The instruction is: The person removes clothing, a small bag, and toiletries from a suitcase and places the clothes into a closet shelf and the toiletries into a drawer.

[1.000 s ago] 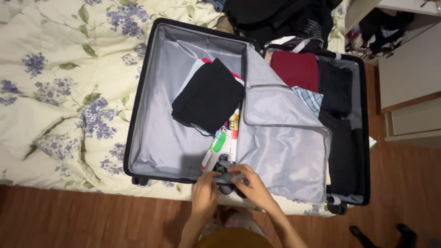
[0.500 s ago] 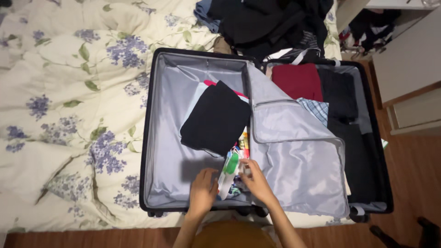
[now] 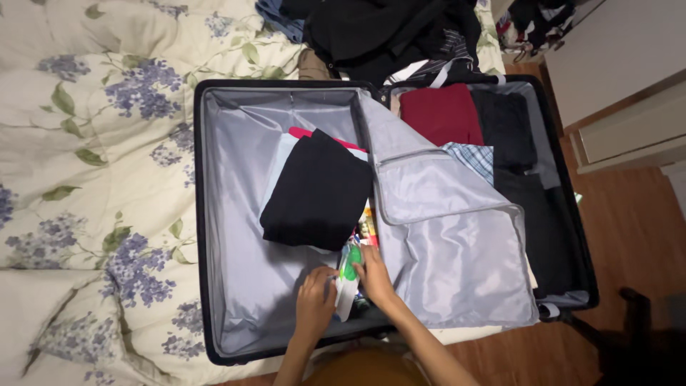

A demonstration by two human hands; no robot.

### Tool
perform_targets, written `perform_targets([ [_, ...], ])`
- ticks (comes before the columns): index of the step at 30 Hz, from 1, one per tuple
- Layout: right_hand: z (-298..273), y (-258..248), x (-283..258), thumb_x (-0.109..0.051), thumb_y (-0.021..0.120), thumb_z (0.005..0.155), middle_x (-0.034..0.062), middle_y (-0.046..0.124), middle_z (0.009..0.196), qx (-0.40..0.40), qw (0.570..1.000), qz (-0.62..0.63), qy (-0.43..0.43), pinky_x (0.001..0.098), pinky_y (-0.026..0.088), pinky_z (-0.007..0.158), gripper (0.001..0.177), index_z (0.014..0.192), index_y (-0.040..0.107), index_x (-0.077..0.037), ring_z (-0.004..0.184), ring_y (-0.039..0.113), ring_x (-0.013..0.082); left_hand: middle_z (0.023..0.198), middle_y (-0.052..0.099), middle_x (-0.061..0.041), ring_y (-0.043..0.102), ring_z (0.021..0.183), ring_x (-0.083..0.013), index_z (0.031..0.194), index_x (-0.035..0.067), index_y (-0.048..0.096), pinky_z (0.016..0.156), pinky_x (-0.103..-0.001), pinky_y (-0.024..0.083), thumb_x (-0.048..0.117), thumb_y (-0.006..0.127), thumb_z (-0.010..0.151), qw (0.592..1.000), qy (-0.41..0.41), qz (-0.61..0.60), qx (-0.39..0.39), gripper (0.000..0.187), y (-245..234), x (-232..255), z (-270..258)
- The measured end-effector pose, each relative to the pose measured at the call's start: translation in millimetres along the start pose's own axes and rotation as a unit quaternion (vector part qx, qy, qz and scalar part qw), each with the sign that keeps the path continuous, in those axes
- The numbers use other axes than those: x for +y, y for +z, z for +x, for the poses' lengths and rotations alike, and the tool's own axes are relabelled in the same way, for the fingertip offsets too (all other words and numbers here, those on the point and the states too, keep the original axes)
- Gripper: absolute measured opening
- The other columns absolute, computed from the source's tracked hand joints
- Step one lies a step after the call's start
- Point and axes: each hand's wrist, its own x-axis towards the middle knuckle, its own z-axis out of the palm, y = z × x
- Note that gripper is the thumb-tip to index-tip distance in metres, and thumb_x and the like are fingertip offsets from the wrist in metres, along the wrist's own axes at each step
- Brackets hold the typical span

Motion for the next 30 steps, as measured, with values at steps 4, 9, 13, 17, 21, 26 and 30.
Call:
perform_targets([
  [4,-12.3,-5.9,-4.1,-0.009,0.072,0.091,0.0145,0.063,0.075,-0.092,0.964,0.108,0.226,0.0359,0.051,0.063,0.052,0.137,0.048,-0.004,0.066,0.063,0.0227,0.123,0.066,-0.009,0.061,0.115,-0.0315,0.113,0.01,0.067,0.094,-0.044,0.045,0.011,0.063,0.09,1.0,0.007,-0.018,-0.004,0.024,-4.4,2.8,6.0],
  [9,-35.7,-14.1,-5.7,-0.006,0.075,0.09,0.003,0.057,0.069,-0.028,0.977,0.155,0.143,0.0289,0.049,0.058,0.055,0.14,0.052,-0.005,0.063,0.053,0.0098,0.127,0.066,-0.011,0.061,0.12,-0.0328,0.114,0.009,0.066,0.101,-0.044,0.045,0.009,0.062,0.091,0.995,0.064,-0.054,0.052,0.023,-9.8,15.3,3.8],
  [13,-26.5,-40.8,-19.1,-0.001,0.071,0.093,0.0079,0.064,0.089,0.011,0.951,0.266,0.159,0.027,0.05,0.069,0.055,0.144,0.052,-0.002,0.08,0.058,0.0111,0.131,0.066,-0.013,0.06,0.123,-0.0326,0.117,0.008,0.066,0.104,-0.043,0.046,0.006,0.062,0.093,0.988,0.059,-0.097,0.101,0.024,-17.8,36.6,-8.6],
  [17,-10.8,-83.1,-49.1,0.007,0.065,0.091,0.0132,0.071,0.122,0.02,0.883,0.458,0.101,0.0245,0.057,0.087,0.055,0.144,0.048,0.004,0.106,0.069,0.013,0.14,0.05,-0.014,0.049,0.13,-0.0296,0.128,0.006,0.059,0.082,-0.033,0.06,0.011,0.058,0.098,0.979,-0.016,-0.185,0.087,0.03,-25.1,53.4,-30.6],
  [21,-16.2,-121.1,-77.9,0.01,0.065,0.091,0.0153,0.072,0.122,-0.002,0.878,0.464,0.117,0.023,0.055,0.078,0.06,0.148,0.047,0.006,0.1,0.069,0.0122,0.134,0.059,-0.012,0.058,0.118,-0.0224,0.135,0.003,0.056,0.088,-0.028,0.054,0.014,0.052,0.103,0.952,-0.025,-0.284,0.112,0.033,-20.9,46.2,-54.3],
  [26,-38.0,-149.3,-96.8,0.008,0.068,0.087,0.0165,0.073,0.117,-0.018,0.867,0.477,0.143,0.0222,0.058,0.072,0.069,0.15,0.039,0.003,0.092,0.072,0.0127,0.11,0.072,-0.012,0.067,0.095,-0.0137,0.132,-0.003,0.061,0.081,-0.025,0.054,0.015,0.048,0.106,0.891,-0.099,-0.442,0.011,0.034,-14.1,38.5,-80.9],
  [30,-58.4,-165.6,-101.9,0.007,0.068,0.086,0.0171,0.074,0.115,-0.025,0.869,0.469,0.154,0.0216,0.057,0.07,0.072,0.151,0.037,0.001,0.092,0.072,0.0117,0.098,0.076,-0.008,0.068,0.082,-0.0103,0.125,-0.003,0.065,0.072,-0.024,0.054,0.015,0.052,0.102,0.892,-0.131,-0.429,-0.049,0.032,-6.9,48.3,-105.0],
])
